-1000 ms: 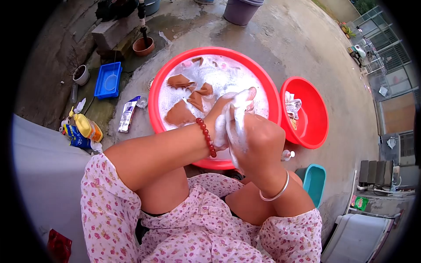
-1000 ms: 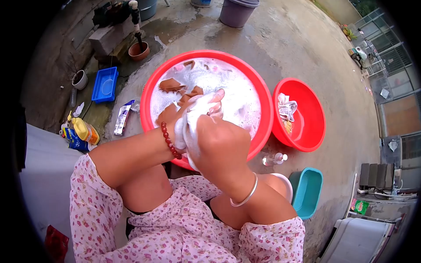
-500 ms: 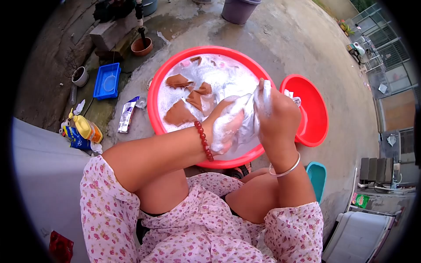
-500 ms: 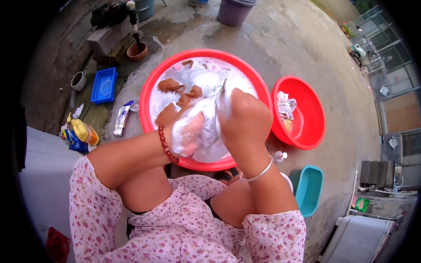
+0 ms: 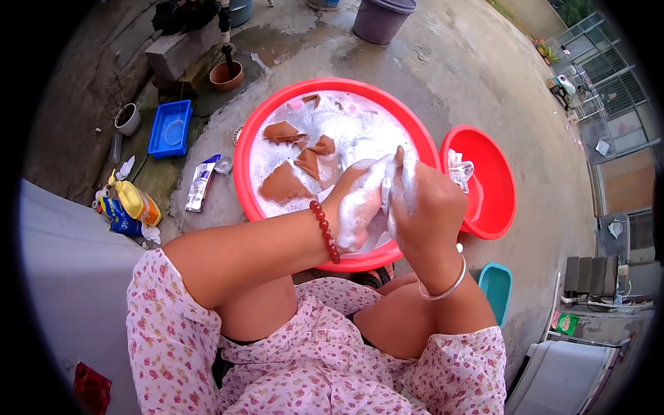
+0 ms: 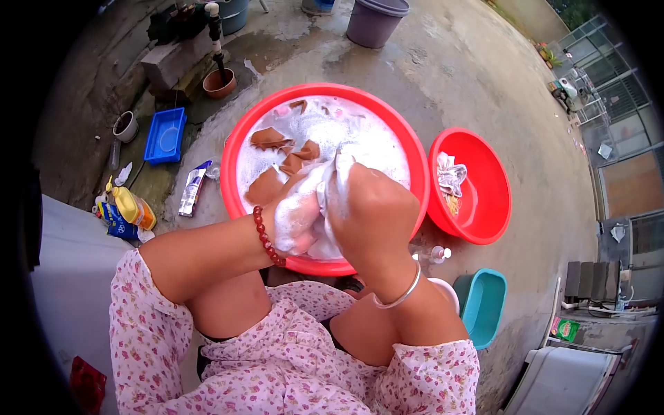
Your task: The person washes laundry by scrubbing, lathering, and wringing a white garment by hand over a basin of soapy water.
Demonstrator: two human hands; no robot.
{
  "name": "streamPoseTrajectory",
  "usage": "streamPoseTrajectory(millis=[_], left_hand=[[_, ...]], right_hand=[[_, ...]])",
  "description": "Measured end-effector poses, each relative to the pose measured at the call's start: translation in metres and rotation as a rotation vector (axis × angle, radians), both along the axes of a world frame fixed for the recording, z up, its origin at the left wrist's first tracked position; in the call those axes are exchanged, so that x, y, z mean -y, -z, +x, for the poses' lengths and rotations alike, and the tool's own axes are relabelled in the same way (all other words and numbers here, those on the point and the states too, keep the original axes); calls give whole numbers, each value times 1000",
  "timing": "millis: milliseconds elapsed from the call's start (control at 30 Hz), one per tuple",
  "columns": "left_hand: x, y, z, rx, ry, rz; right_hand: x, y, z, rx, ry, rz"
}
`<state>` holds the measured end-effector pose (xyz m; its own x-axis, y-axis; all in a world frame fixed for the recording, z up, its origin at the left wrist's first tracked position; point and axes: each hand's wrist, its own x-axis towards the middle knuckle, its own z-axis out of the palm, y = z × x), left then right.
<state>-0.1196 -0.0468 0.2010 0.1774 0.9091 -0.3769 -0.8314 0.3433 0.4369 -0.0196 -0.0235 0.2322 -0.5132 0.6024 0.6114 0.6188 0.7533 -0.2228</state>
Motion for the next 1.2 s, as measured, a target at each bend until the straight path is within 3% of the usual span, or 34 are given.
streamPoseTrajectory(millis=[33, 67, 167, 233, 267, 333, 400, 433, 467, 500, 567, 600, 700, 767, 800, 867, 933, 1000, 1067, 1133, 1167, 1200], left_hand=[[-12, 31, -4, 262, 139, -29], [-14, 31, -20, 163, 165, 183], [-11, 34, -16, 355, 270, 244], [-3, 7, 3, -24, 27, 103], [-2, 4, 5, -55, -3, 133], [-5, -3, 4, -18, 34, -38], [-15, 41, -15, 289, 268, 61], [-24, 43, -16, 208, 219, 217], [-23, 51, -19, 338, 285, 291], [-19, 37, -15, 310, 229, 60], [-4, 3, -4, 24, 79, 3], [-6, 4, 4, 1, -5, 78], [-8, 7, 2, 29, -14, 9], [-10, 21, -14, 230, 153, 32], [-21, 30, -18, 232, 170, 199], [-16, 35, -21, 296, 262, 157], [-7, -2, -1, 106, 54, -7], [-7, -5, 4, 12, -22, 119], [-5, -2, 0, 32, -75, 28], [-8, 28, -16, 239, 154, 138], [-20, 29, -19, 153, 195, 205], [-21, 30, -23, 255, 293, 268]], right_hand=[[11, 6, -4, 14, -46, -36], [23, 3, -7, 75, -116, -1], [10, 10, -6, 45, -32, 47], [-16, 3, 5, 30, 91, 25], [-20, 0, 7, 63, 167, 13], [-6, -1, 2, 10, 53, 27], [17, 7, -8, 16, -110, -13], [27, 6, -11, 38, -136, -10], [33, 4, -12, 59, -159, -3], [24, 5, -11, 56, -86, 8], [-7, 2, -1, 11, 37, 13], [-18, 2, 7, 52, 137, -31], [-9, 0, 5, 40, 74, -8], [14, 3, -6, 53, -69, -4], [26, 5, -9, 82, -152, 7], [21, 3, -9, 67, -135, 38], [-9, 2, -1, -5, 48, -4], [-22, 0, 8, 38, 160, -46], [-8, 3, 3, 32, 66, 18], [15, 3, -8, 27, -73, -36], [25, 4, -10, 62, -115, -24], [30, 5, -10, 96, -156, -6]])
